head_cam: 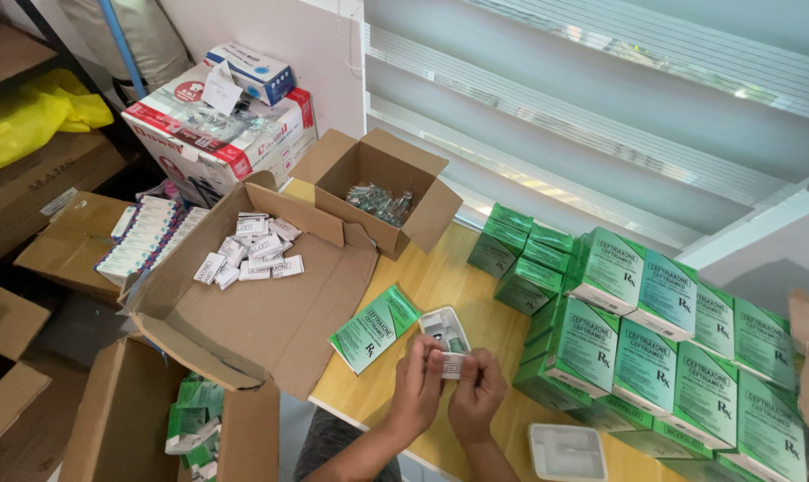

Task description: The person repeatedly opens green medicine boxes, removes blister packs and vials, places them into white plastic trays, and then puts the trays back into the boxes. The person stacks the finished boxes on the table and also places some into a larger cardboard box.

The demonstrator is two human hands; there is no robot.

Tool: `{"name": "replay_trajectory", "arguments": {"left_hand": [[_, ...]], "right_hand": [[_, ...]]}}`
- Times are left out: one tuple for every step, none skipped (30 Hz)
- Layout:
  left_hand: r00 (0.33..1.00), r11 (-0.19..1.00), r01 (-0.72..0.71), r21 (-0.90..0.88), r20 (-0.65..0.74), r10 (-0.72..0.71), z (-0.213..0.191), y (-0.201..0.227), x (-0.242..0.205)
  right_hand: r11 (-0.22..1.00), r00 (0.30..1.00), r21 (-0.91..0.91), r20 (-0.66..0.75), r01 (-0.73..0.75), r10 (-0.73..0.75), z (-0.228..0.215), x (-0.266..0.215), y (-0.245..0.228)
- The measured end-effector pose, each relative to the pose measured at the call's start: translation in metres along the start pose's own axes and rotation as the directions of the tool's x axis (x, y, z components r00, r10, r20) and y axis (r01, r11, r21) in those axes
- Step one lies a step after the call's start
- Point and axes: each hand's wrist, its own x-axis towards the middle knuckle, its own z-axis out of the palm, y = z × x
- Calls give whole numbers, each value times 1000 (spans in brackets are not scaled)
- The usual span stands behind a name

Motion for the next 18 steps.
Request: {"name": "replay_trajectory", "arguments": {"left_hand": [[998, 999, -40, 28, 40, 39, -1, -4, 2], [994, 995, -80, 54, 80, 76, -2, -9, 5], [987, 990, -115, 82, 124, 105, -4, -14, 5], [984, 990, -122, 69, 141, 112, -5, -19, 8], [980, 990, -131, 55, 160, 120, -6, -23, 13], [975, 990, -138, 40, 179, 129, -6, -26, 16], [969, 990, -136, 39, 215, 125, -7, -29, 20], [961, 990, -134, 39, 250, 120, -8, -31, 24], [951, 991, -132, 38, 286, 115, -9, -32, 27], [950, 979, -191, 70, 264, 166, -10, -32, 30], [946, 963, -247, 104, 243, 217, -11, -33, 34], [937, 943, -302, 138, 224, 268, -12, -32, 37], [935, 934, -313, 169, 226, 273, -13, -32, 38], [933, 925, -324, 200, 229, 278, -14, -31, 38], [930, 912, -338, 231, 230, 287, -15, -29, 41], [937, 939, -301, 164, 234, 260, -14, -27, 40], [943, 960, -261, 98, 239, 232, -11, -25, 37], [947, 975, -219, 31, 246, 205, -9, -23, 35]], "right_hand": [[999, 1000, 48, 3, -22, 22, -1, 1, 3], [995, 999, 95, 8, -44, 43, -2, 3, 7], [987, 997, 141, 11, -73, 73, -4, 1, 9], [981, 993, 151, 9, -121, 121, -4, -1, 13], [973, 986, 160, 6, -166, 167, -5, -2, 17], [963, 977, 170, 3, -211, 214, -5, -2, 21], [942, 968, 225, 27, -249, 250, -6, 2, 26], [916, 957, 280, 52, -287, 284, -7, 6, 29], [886, 945, 331, 79, -325, 317, -8, 8, 32], [833, 905, 356, 136, -423, 402, -10, 11, 34], [770, 855, 374, 195, -518, 481, -12, 15, 36], [696, 795, 384, 255, -606, 551, -13, 19, 37], [758, 824, 325, 274, -565, 496, -14, 21, 37], [814, 847, 265, 298, -517, 440, -16, 22, 37], [864, 865, 208, 326, -458, 380, -17, 25, 36], [871, 877, 215, 309, -442, 369, -18, 26, 34], [877, 887, 222, 292, -427, 358, -19, 25, 33], [883, 897, 228, 275, -411, 347, -19, 26, 32]]}}
